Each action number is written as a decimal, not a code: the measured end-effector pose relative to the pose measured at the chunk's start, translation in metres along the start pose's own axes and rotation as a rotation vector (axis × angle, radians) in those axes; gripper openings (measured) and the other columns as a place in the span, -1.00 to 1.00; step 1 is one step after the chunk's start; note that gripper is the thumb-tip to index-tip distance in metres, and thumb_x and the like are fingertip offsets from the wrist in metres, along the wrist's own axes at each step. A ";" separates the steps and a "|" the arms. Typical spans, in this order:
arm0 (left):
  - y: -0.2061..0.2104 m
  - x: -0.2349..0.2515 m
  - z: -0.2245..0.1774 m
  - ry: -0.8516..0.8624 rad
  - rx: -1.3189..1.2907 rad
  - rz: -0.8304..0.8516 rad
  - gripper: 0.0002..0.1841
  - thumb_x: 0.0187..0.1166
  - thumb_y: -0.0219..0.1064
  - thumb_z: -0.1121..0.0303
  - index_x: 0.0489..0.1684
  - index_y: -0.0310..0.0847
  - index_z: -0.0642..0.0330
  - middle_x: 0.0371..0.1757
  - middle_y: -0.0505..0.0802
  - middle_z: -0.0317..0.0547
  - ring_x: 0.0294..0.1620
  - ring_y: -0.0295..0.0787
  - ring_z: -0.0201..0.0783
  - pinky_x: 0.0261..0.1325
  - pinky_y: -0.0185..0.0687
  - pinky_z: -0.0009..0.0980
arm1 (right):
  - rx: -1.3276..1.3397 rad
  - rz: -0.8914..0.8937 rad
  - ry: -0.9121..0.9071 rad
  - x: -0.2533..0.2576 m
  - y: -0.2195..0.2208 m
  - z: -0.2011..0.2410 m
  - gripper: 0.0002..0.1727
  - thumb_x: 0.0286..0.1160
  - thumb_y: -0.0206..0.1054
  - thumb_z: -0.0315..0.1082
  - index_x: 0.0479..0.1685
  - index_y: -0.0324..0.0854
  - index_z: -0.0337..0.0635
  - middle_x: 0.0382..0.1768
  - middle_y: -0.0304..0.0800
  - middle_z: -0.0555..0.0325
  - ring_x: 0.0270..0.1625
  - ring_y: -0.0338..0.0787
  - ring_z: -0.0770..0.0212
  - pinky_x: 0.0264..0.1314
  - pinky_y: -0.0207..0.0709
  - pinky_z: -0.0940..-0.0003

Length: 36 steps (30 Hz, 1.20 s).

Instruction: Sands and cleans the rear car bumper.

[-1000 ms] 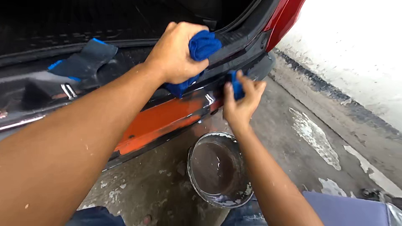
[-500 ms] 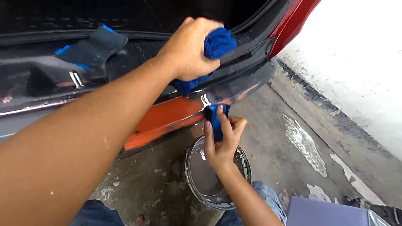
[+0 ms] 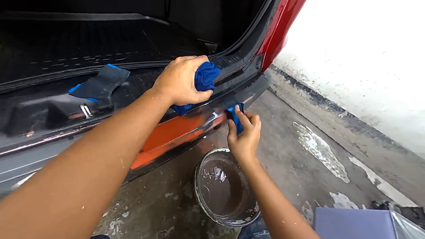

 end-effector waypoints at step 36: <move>-0.013 -0.001 -0.001 -0.034 0.127 0.023 -0.66 0.29 0.46 0.09 -0.08 0.71 0.05 -0.11 0.84 -0.20 -0.03 0.81 -0.26 0.07 0.73 -0.08 | 0.004 0.011 0.103 -0.001 0.005 0.000 -0.50 0.57 0.32 -0.09 0.51 0.64 0.15 0.23 0.64 -0.17 0.23 0.66 -0.22 0.03 0.60 -0.22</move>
Point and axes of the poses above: each hand's wrist, its own x-axis towards the middle knuckle, its own y-axis out of the palm, z = x × y, the point moved 1 cm from there along x, towards the middle knuckle
